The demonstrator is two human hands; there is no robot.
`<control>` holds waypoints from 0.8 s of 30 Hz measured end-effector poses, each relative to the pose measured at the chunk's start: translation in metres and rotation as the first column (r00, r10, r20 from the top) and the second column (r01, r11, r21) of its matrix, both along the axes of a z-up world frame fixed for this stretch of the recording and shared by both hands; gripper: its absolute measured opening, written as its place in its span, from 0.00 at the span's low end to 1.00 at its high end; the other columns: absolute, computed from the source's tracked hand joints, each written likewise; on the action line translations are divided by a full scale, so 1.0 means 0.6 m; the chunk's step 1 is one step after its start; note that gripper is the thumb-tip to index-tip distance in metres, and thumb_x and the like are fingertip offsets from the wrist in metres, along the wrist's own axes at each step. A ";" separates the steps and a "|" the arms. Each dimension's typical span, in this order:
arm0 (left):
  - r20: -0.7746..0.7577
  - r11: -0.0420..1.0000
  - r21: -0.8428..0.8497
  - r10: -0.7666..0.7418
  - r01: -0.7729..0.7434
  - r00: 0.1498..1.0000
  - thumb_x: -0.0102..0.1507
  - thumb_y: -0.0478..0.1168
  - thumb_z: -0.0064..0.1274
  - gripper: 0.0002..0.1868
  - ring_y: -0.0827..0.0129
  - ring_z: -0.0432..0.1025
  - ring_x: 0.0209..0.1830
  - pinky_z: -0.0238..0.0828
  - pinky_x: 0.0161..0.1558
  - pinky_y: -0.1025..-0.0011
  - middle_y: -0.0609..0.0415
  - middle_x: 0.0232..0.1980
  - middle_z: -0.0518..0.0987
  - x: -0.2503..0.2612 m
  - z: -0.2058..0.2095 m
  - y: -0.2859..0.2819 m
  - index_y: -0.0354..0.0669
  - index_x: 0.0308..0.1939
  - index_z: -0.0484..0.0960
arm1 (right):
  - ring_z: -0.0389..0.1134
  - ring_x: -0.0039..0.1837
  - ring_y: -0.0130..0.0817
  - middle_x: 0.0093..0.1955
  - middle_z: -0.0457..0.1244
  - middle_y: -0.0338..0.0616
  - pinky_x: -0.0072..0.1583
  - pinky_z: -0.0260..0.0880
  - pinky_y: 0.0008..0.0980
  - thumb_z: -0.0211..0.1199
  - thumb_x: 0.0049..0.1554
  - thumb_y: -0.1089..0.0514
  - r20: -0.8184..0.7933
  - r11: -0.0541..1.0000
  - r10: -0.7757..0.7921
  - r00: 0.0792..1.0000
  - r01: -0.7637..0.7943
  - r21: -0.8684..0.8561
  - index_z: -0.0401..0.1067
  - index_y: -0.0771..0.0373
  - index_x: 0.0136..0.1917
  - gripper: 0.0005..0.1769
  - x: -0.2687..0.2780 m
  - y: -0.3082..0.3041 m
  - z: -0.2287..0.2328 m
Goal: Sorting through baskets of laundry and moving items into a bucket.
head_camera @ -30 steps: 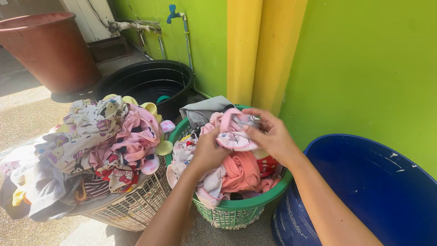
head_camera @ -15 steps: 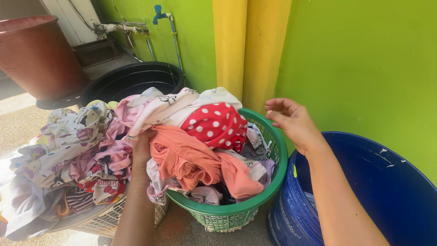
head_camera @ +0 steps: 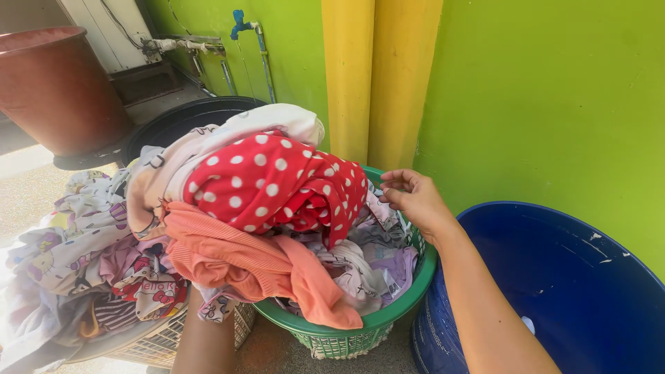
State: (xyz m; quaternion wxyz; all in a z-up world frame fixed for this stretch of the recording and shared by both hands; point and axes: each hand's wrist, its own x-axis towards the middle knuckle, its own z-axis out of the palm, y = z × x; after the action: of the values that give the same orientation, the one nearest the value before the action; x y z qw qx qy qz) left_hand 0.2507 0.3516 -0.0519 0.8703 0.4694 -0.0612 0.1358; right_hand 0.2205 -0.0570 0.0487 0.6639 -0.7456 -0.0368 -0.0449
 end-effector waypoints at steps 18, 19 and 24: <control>0.020 0.983 0.025 0.182 -0.183 0.983 0.65 0.38 0.45 0.19 0.66 0.78 0.46 0.74 0.48 0.70 0.52 0.49 0.83 -0.164 -0.132 -0.018 0.33 0.57 0.79 | 0.74 0.58 0.44 0.56 0.71 0.53 0.60 0.72 0.36 0.68 0.44 0.61 -0.226 0.611 0.219 0.949 -0.313 -0.727 0.74 0.58 0.65 0.33 -0.024 0.030 -0.044; 0.021 0.981 0.025 0.192 -0.192 0.981 0.65 0.38 0.45 0.19 0.67 0.78 0.46 0.74 0.48 0.70 0.52 0.49 0.83 -0.168 -0.138 -0.018 0.33 0.57 0.79 | 0.74 0.58 0.44 0.56 0.71 0.53 0.60 0.72 0.36 0.68 0.44 0.61 -0.227 0.610 0.217 0.949 -0.313 -0.728 0.74 0.58 0.65 0.33 -0.024 0.010 -0.037; 0.039 0.970 0.029 0.240 -0.241 0.970 0.66 0.38 0.46 0.18 0.68 0.78 0.46 0.73 0.47 0.71 0.53 0.50 0.83 -0.089 -0.017 -0.047 0.33 0.57 0.79 | 0.74 0.52 0.41 0.51 0.73 0.54 0.53 0.75 0.38 0.58 0.43 0.70 -0.171 0.809 0.287 0.943 -0.334 -0.484 0.68 0.64 0.64 0.32 -0.010 -0.079 -0.031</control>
State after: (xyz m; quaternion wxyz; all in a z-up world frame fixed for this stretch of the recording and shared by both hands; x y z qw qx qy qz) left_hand 0.1971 0.3235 -0.0621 0.8383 0.4855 -0.0213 0.2474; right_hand 0.2145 -0.1044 0.0301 0.4438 -0.8786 -0.1388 0.1091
